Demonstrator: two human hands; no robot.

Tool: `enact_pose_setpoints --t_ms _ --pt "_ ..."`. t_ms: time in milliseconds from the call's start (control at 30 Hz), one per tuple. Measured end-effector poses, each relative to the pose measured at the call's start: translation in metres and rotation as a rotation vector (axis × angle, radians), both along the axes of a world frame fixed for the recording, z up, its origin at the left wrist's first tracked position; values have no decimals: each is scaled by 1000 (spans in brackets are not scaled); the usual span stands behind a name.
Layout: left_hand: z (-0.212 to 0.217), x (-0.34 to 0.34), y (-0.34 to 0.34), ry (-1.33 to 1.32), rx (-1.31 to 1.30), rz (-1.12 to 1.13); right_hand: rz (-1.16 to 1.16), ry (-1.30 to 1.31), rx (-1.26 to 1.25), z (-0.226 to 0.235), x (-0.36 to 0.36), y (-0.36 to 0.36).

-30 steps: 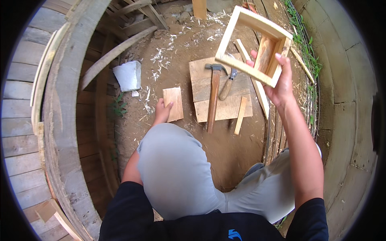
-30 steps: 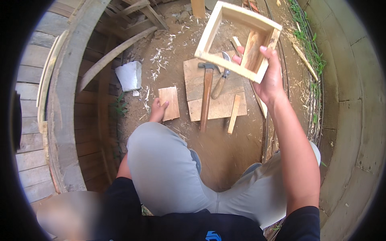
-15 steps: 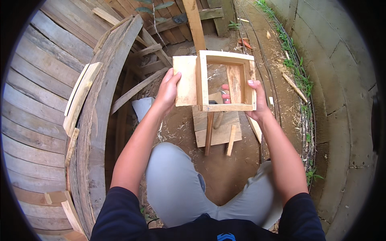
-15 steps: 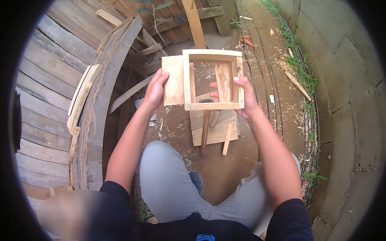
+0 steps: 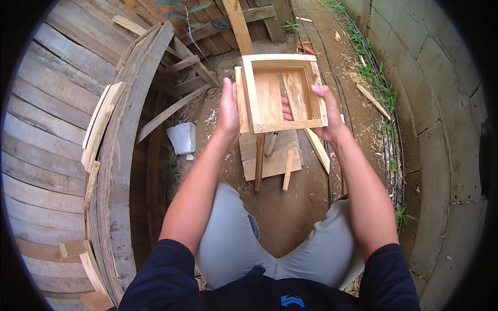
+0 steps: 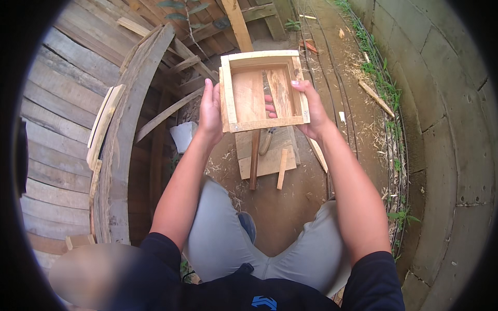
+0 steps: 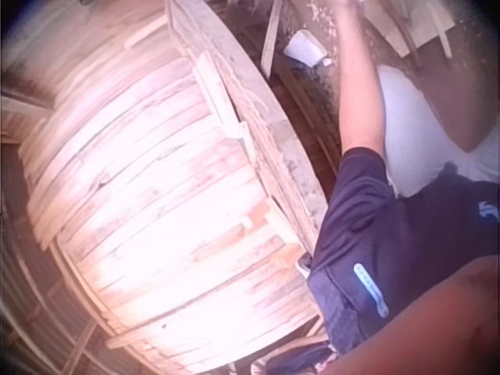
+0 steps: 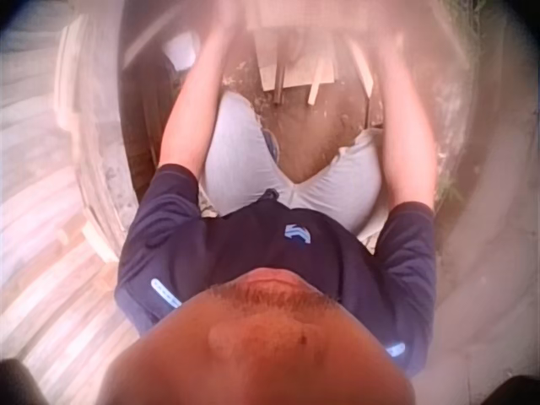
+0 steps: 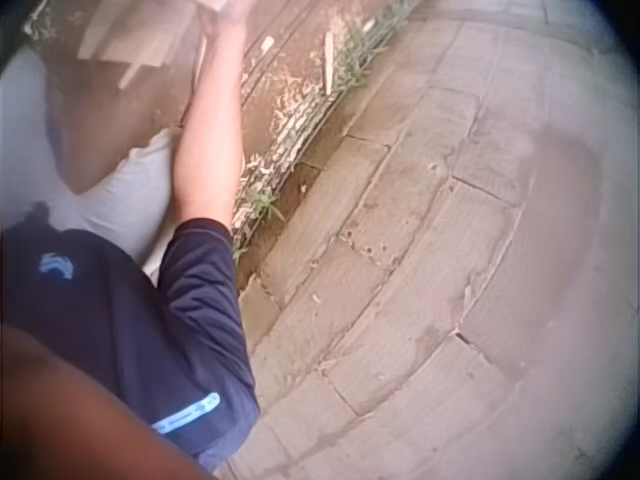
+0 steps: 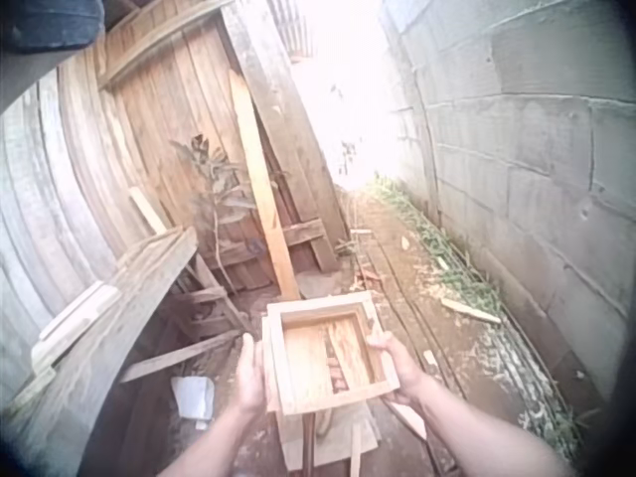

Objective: The person assembles a small wooden box by hand, fitting pre-cut wooden slats together to form a rectangular frame. They use a hammer to tap the pieces into place and then inspect the assembled box by turning it over and checking the joints.

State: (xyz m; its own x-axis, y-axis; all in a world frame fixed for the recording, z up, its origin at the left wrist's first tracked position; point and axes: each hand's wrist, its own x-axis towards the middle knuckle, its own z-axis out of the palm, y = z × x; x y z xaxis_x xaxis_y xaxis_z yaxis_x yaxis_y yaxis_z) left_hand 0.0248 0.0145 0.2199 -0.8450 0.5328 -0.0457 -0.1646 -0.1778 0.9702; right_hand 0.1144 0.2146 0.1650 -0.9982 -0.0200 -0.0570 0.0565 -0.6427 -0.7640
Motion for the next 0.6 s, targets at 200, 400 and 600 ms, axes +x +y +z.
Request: enact_pose_setpoints --t_ms 200,400,600 --pt "-19 -7 -3 83 -6 68 -73 -18 14 1 0 -10" --pt "-26 -9 -5 126 52 61 -70 -40 -16 0 -1 -10" --pt "-27 -12 -5 96 80 46 -163 -33 -46 -6 -5 -16"
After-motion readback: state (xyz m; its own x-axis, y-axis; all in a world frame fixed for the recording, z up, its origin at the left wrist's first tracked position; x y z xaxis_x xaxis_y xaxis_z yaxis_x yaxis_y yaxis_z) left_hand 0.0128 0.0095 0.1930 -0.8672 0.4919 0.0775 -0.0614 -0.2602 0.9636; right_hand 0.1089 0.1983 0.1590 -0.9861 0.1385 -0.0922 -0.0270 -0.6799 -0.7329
